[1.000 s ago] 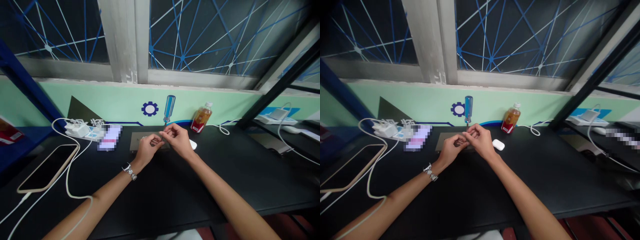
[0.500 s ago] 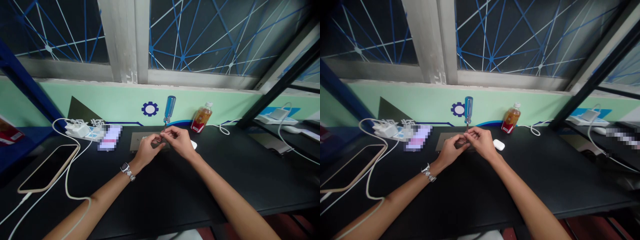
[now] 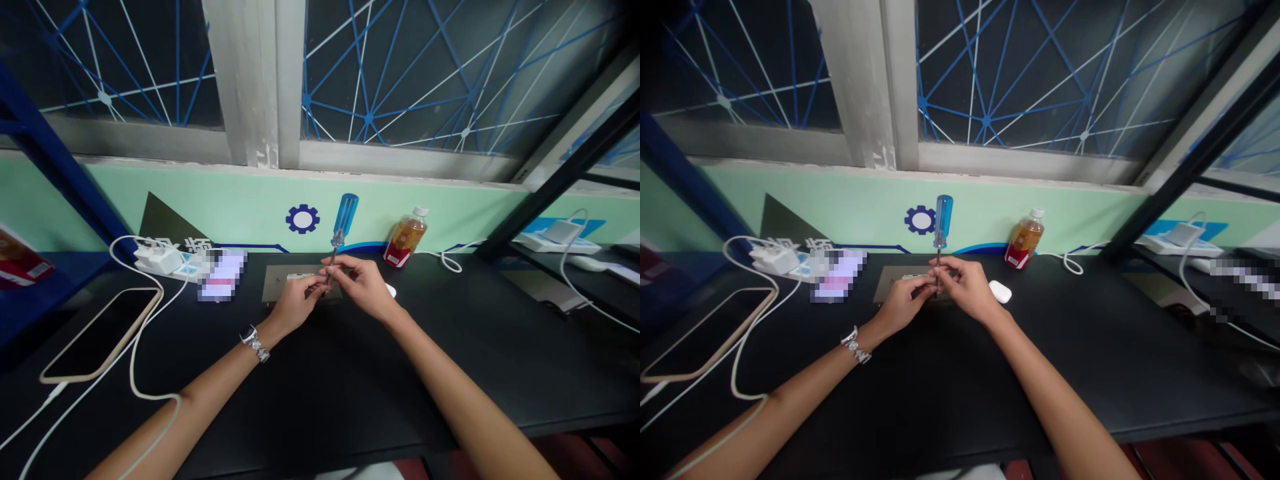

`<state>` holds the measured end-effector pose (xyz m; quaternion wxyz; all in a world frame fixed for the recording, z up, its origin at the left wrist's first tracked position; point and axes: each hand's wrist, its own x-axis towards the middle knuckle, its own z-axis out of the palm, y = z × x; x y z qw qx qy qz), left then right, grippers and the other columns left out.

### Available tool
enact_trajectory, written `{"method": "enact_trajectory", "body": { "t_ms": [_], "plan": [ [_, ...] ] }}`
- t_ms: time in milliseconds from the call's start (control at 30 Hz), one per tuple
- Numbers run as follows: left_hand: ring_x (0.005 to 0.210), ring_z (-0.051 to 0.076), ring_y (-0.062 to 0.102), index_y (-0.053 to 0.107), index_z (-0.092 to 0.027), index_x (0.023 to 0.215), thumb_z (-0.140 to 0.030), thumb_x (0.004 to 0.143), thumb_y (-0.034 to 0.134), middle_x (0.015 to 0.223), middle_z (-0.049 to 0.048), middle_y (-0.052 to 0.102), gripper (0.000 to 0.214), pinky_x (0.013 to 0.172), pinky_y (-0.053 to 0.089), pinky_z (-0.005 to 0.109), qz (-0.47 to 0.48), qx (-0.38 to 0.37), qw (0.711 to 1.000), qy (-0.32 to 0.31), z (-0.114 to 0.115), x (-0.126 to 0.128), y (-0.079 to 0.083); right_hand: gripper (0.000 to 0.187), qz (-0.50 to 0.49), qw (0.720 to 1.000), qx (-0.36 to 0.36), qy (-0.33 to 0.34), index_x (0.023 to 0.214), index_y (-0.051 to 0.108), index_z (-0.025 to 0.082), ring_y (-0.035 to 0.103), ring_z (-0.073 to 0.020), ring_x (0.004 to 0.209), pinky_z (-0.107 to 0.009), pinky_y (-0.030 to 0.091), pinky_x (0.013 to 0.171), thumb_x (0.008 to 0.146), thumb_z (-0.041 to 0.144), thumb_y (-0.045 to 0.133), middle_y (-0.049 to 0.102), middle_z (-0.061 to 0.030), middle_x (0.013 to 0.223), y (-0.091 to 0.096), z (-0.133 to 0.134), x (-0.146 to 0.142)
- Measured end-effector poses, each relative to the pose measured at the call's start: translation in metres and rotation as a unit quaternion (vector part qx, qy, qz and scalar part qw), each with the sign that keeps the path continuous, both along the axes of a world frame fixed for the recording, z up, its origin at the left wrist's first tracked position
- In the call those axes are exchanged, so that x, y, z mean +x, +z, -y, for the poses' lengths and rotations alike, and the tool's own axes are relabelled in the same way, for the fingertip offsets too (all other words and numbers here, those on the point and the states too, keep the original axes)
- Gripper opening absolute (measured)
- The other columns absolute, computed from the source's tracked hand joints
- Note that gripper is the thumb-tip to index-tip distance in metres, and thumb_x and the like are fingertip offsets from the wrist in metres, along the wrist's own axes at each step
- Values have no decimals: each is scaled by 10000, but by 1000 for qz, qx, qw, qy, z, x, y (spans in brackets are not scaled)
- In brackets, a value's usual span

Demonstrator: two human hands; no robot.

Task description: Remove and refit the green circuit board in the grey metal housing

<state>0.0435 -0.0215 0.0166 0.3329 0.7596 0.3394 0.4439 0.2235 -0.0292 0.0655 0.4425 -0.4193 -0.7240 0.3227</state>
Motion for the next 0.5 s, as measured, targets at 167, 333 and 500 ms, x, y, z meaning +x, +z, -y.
{"method": "enact_trajectory", "body": {
  "t_ms": [167,333,500],
  "plan": [
    [893,202,722,703,-179,1046,-273,906,627,1007,69,762,185,837,560,304,11,6,1000,18,2,5,-2,226,-9,995,58,-85,760,651,181,552,-127,566,-241,438,533,825,389,713,657,-16,678,-3,-1,-5],
    [775,191,714,701,-173,883,-256,862,680,861,45,760,87,762,565,288,30,6,997,67,2,9,-3,269,-13,991,71,-112,747,609,186,512,-115,558,-230,424,526,796,417,737,626,0,659,-5,-3,-9],
    [846,207,720,737,-185,981,-281,933,590,965,60,776,182,791,548,296,-1,15,999,35,0,5,0,305,67,995,50,-49,1098,709,206,602,-139,603,-241,440,543,894,416,622,707,-20,763,0,-2,-2]
  ]
}}
